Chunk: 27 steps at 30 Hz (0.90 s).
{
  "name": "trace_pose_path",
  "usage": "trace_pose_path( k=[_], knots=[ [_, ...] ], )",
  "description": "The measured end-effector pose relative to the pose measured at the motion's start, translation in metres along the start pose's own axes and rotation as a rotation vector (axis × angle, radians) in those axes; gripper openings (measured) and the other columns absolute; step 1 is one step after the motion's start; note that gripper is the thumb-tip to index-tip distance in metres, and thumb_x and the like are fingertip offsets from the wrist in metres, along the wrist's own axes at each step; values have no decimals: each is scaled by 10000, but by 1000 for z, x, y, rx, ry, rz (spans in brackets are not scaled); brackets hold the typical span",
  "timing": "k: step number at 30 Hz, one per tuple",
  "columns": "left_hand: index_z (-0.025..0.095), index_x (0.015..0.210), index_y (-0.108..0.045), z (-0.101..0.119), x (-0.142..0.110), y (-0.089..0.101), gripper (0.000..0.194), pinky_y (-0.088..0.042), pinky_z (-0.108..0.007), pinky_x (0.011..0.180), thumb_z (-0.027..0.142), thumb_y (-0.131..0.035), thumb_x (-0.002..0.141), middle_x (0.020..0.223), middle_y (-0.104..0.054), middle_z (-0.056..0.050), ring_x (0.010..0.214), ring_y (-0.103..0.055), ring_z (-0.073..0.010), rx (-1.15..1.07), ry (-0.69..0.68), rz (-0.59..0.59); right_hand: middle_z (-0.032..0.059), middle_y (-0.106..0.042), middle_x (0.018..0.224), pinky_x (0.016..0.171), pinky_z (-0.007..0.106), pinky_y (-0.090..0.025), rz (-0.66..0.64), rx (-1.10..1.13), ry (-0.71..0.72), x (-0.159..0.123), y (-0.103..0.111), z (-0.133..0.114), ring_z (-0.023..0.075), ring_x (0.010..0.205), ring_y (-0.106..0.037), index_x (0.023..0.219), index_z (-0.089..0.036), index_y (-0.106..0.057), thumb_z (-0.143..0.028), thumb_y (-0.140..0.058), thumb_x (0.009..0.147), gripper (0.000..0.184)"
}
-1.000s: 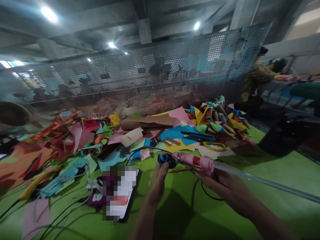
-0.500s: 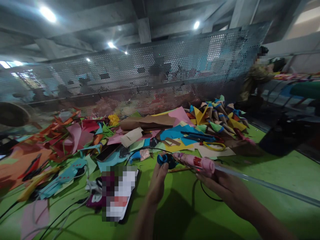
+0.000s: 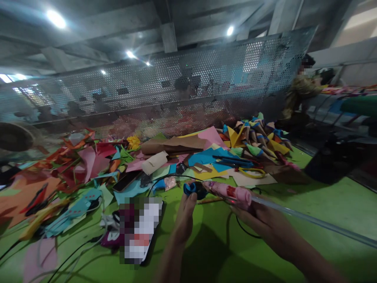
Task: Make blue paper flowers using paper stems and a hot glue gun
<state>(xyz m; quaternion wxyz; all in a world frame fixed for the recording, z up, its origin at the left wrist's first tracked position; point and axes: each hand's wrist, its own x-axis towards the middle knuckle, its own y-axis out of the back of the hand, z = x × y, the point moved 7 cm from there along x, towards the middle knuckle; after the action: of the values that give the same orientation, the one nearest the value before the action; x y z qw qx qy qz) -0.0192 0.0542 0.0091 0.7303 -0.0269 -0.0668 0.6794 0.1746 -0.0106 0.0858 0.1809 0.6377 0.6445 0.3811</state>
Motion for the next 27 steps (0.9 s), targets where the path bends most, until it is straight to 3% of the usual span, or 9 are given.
trace_pose_path(
  k=[4, 8, 16, 21, 27],
  knots=[
    [174, 1281, -620, -18, 8, 1, 653, -275, -448, 1190, 624, -587, 809, 1392, -597, -116, 1376, -447, -323, -37, 8, -10, 71, -749, 1004, 818, 377, -553, -4, -20, 1, -2, 1, 1, 273, 930, -696, 994, -257, -722, -498, -431, 961, 379],
    [178, 1296, -608, -24, 10, 0, 658, -257, -446, 1197, 620, -593, 808, 1426, -569, -114, 1400, -415, -320, -53, 12, -16, 69, -751, 982, 765, 361, -557, 11, -21, -25, -3, 1, 6, 264, 874, -700, 1031, -246, -708, -495, -439, 959, 374],
    [183, 1228, -651, 6, -3, -4, 545, -316, -472, 1175, 555, -608, 832, 1303, -660, -116, 1364, -467, -335, -43, 7, -14, 76, -726, 1128, 935, 404, -524, -56, 104, 3, 0, -5, -4, 279, 1043, -670, 1096, -259, -686, -490, -452, 969, 351],
    [197, 1173, -677, 14, -3, -6, 508, -344, -486, 1161, 545, -640, 804, 1230, -692, -110, 1345, -486, -349, -41, 8, -17, 76, -739, 1110, 885, 396, -548, -32, 121, -1, 1, -6, -6, 284, 993, -687, 1168, -246, -672, -470, -487, 954, 361],
    [184, 1186, -666, 18, -4, -5, 574, -324, -480, 1168, 602, -630, 795, 1271, -670, -126, 1369, -456, -350, -39, -4, -3, 85, -746, 1056, 893, 411, -539, -13, 42, -31, -1, -3, 2, 298, 1021, -675, 1096, -249, -703, -496, -461, 953, 374]
  ],
)
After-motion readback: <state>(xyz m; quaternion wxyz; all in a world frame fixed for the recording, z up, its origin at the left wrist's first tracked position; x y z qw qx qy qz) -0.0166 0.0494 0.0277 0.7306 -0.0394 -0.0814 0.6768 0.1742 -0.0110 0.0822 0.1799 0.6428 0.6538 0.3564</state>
